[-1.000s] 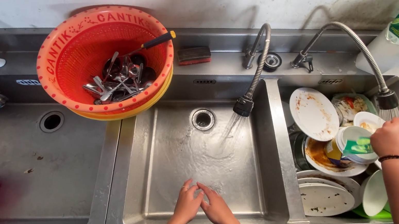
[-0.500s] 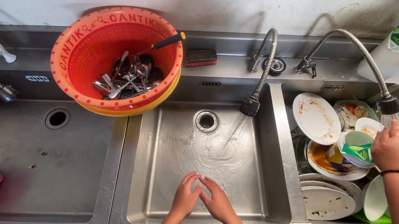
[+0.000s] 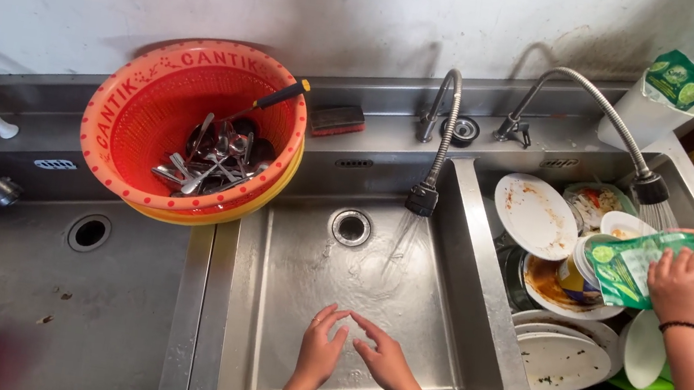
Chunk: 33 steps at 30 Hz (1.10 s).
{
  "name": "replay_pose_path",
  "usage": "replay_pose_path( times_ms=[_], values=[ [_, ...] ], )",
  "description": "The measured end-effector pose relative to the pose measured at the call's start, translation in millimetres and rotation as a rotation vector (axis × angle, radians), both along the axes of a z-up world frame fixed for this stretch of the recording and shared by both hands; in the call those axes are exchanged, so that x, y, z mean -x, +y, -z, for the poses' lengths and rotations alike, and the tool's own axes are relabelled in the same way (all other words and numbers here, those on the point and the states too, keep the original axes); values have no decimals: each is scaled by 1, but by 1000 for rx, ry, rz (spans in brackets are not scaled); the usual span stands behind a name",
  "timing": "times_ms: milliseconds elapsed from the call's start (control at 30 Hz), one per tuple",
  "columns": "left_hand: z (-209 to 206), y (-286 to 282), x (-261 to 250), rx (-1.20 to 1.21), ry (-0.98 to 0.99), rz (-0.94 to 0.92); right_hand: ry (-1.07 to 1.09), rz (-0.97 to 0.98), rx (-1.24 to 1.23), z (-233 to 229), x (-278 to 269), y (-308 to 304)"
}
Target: The person moves a blue crate containing clean dishes from the sink area to a storage corner, stacks empty crates, and places a blue container on a wooden shelf. The person also picks up a ladle from a colander and places it on the shelf.
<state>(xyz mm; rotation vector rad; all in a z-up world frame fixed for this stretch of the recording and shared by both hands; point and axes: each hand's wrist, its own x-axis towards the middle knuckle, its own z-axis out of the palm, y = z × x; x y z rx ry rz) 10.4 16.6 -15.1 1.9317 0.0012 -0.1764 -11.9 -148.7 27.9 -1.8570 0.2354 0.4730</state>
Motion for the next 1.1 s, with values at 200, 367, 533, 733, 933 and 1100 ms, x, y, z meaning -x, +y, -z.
replay_pose_path(
  times_ms=[200,367,533,733,933,1100],
  values=[
    [15,2,5,-17,-33,-58,52,25,-64,11,3,2],
    [20,12,11,-3,-49,-115,27,2,-91,29,6,7],
    [23,14,23,3,-2,-146,37,-14,-77,53,11,11],
    [25,23,36,2,3,-158,60,-49,-82,50,14,23],
    [23,28,42,-9,46,-196,118,-99,-56,38,16,30],
    [32,30,44,-47,70,-191,86,-104,-130,49,14,28]
  ],
)
